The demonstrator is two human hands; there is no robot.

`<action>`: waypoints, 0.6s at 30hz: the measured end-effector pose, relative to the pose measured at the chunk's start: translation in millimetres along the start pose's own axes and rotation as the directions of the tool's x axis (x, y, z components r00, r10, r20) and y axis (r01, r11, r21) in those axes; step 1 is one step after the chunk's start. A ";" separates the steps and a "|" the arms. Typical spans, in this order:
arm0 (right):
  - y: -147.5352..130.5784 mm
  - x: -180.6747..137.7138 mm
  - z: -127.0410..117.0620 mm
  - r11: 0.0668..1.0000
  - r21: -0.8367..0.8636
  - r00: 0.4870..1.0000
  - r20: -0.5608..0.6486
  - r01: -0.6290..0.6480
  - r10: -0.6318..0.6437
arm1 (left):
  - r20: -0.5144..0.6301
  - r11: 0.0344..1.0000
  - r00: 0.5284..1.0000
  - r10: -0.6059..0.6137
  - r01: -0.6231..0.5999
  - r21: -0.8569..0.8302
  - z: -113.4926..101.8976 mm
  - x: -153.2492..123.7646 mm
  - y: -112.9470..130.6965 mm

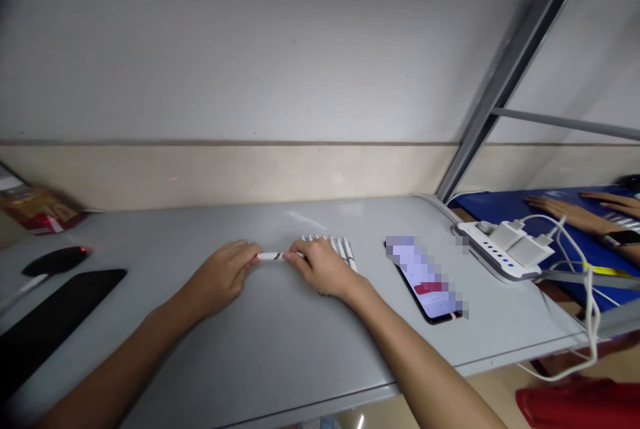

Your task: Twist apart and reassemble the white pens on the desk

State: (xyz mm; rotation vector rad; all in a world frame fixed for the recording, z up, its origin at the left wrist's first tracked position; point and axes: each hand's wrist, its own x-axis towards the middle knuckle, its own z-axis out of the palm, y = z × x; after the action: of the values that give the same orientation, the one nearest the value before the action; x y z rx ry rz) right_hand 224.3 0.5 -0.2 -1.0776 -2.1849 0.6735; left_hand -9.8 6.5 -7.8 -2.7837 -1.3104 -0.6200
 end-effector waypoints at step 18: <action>3.9 11.7 5.5 0.379 0.913 0.932 0.003 -0.150 0.361 | -0.110 0.991 0.994 0.014 0.000 0.132 -5.0 2.8 9.3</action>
State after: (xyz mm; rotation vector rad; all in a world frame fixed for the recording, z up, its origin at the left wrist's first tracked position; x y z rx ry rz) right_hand 216.7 11.4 -3.1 -0.7857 -1.0851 1.5837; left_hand -3.0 1.7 -0.6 -2.6085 -1.2708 -0.6512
